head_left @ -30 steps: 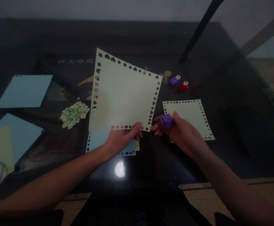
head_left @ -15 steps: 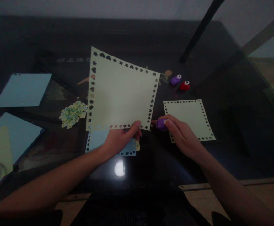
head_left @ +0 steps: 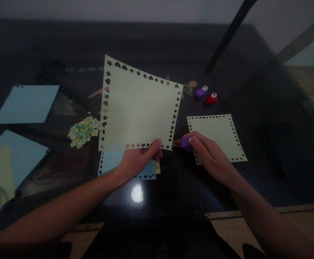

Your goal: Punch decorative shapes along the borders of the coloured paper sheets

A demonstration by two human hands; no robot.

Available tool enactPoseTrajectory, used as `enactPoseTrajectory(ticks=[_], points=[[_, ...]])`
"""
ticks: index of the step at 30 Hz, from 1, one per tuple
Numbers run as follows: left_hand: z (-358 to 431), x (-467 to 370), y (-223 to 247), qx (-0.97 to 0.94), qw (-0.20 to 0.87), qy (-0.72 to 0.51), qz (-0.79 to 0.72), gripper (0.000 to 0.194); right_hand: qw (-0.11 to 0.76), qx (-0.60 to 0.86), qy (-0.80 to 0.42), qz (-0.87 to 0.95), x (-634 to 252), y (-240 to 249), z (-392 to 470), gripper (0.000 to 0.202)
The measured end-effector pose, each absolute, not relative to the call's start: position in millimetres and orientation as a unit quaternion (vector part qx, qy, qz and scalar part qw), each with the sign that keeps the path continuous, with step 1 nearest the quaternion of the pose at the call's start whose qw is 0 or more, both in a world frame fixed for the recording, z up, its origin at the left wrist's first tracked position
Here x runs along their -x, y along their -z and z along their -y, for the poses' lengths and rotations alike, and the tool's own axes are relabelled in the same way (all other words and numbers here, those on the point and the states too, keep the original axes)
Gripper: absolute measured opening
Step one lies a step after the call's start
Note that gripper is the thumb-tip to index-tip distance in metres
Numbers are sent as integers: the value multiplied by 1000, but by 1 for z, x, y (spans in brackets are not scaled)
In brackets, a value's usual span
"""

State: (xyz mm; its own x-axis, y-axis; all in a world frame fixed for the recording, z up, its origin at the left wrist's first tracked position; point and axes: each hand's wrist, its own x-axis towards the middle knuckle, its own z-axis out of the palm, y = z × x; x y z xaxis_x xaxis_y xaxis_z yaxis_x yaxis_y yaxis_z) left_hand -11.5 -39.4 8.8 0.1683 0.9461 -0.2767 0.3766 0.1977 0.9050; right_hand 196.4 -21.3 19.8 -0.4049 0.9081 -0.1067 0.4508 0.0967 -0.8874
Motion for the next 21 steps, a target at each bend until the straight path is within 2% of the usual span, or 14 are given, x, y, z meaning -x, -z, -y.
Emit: enactPoseTrajectory(ticks=[14, 17, 21], points=[[39, 13, -7, -579, 503, -265, -585, 41, 235, 462, -491, 700, -193, -21, 21, 30], [39, 13, -8, -580, 505, -264, -582, 42, 275, 464, -506, 673, -195, -23, 19, 29], [39, 13, -8, -582, 500, -280, -577, 40, 376, 468, -541, 588, -201, -21, 15, 31]])
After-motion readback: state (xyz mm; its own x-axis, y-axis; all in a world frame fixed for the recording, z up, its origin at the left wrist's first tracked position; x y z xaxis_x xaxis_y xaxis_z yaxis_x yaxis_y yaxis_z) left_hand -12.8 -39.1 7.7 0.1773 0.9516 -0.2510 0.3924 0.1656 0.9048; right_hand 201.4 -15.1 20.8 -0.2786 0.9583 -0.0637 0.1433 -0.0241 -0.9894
